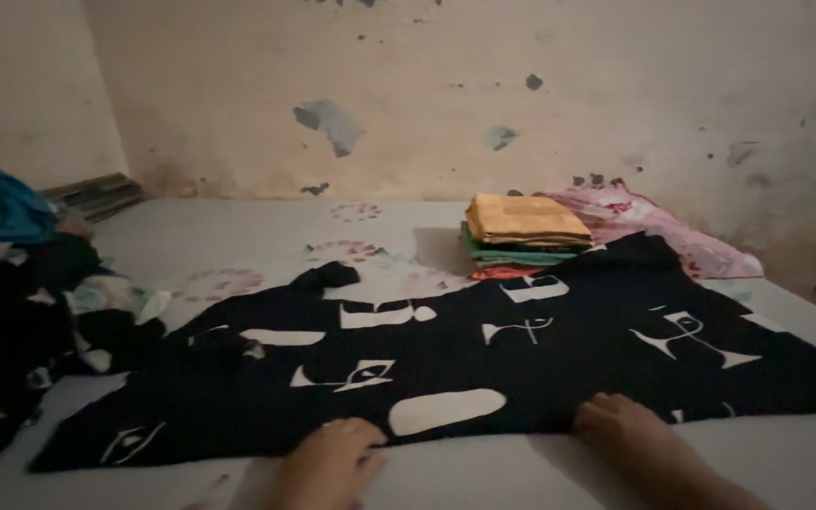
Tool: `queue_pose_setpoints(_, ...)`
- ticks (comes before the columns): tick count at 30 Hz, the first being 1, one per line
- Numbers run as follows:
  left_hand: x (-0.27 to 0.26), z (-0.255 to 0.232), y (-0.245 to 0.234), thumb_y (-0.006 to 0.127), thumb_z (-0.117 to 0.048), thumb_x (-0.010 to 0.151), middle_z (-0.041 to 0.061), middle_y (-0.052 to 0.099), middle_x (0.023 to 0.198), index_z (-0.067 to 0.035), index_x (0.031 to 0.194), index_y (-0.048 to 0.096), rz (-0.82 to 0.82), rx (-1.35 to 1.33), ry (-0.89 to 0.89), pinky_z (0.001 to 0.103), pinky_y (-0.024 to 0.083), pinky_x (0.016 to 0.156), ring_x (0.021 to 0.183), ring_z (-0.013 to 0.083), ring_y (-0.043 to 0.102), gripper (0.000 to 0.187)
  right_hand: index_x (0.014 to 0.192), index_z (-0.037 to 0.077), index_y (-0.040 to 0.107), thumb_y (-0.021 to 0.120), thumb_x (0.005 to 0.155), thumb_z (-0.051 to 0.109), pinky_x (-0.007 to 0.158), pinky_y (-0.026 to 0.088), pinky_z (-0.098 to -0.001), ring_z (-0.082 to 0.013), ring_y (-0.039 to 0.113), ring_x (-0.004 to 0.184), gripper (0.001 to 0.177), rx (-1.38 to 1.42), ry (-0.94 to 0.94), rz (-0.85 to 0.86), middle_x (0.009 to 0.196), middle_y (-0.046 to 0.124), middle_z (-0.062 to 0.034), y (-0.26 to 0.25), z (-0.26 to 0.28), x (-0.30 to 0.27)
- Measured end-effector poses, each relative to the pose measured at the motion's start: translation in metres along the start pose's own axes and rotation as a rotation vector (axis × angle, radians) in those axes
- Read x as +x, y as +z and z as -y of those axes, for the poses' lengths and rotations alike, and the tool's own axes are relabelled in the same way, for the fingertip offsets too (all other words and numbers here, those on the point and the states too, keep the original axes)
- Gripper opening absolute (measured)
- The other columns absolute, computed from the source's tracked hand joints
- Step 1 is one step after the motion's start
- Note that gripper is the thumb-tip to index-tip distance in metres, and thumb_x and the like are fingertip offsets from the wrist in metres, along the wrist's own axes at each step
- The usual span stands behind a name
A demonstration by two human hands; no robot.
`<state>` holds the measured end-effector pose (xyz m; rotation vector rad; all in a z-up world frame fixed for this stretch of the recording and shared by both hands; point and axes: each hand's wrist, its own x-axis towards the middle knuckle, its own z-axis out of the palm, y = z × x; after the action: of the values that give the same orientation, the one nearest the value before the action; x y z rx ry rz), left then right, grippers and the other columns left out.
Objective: The person folds a black garment on a bed by smoothing it out, folding the sides toward the center, and then folding it in half.
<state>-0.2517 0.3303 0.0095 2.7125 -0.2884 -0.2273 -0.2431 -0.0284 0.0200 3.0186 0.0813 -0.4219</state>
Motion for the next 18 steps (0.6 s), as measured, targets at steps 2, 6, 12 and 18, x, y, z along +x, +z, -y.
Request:
queue_pose_setpoints(2, 0.005, -0.014, -0.008, 0.052, -0.040, 0.103, 0.001, 0.069, 0.127, -0.019, 0.124, 0.068, 0.084, 0.049, -0.200, 0.035, 0.052, 0.108, 0.120, 0.0138, 0.066, 0.034, 0.129, 0.027, 0.060, 0.056, 0.100, 0.037, 0.109, 0.049, -0.0295, -0.0107, 0.055, 0.124, 0.031, 0.145, -0.130, -0.054, 0.134, 0.057, 0.0047, 0.007, -0.012, 0.002)
queue_pose_setpoints(6, 0.049, -0.051, 0.002, 0.047, -0.041, 0.104, 0.001, 0.066, 0.135, -0.023, 0.131, 0.064, 0.086, -0.074, -0.149, 0.039, 0.049, 0.112, 0.126, 0.0151, 0.064, 0.037, 0.129, 0.026, 0.063, 0.052, 0.098, 0.042, 0.107, 0.055, -0.0308, -0.0132, 0.056, 0.123, 0.037, 0.314, -0.161, -0.251, 0.134, 0.062, 0.0021, 0.013, -0.047, 0.033)
queue_pose_setpoints(12, 0.126, -0.129, 0.048, 0.048, -0.045, 0.103, 0.005, 0.034, 0.165, -0.022, 0.152, 0.044, 0.070, 0.162, 0.195, 0.048, 0.023, 0.126, 0.155, 0.0228, 0.027, 0.054, 0.162, 0.023, 0.026, 0.044, 0.105, 0.060, 0.128, 0.027, -0.0483, -0.0265, 0.026, 0.156, 0.070, 0.339, 0.163, -0.055, 0.170, 0.020, -0.0059, 0.026, -0.126, 0.068)
queue_pose_setpoints(18, 0.165, -0.168, 0.055, 0.057, -0.056, 0.095, 0.009, 0.027, 0.168, -0.022, 0.156, 0.042, 0.243, 0.159, 0.153, 0.050, 0.017, 0.129, 0.158, 0.0254, 0.020, 0.071, 0.159, 0.015, 0.037, 0.039, 0.105, 0.069, 0.127, 0.027, -0.0517, -0.0302, 0.034, 0.153, 0.077, 0.213, 0.595, -0.076, 0.163, 0.038, -0.0135, 0.011, -0.198, 0.058)
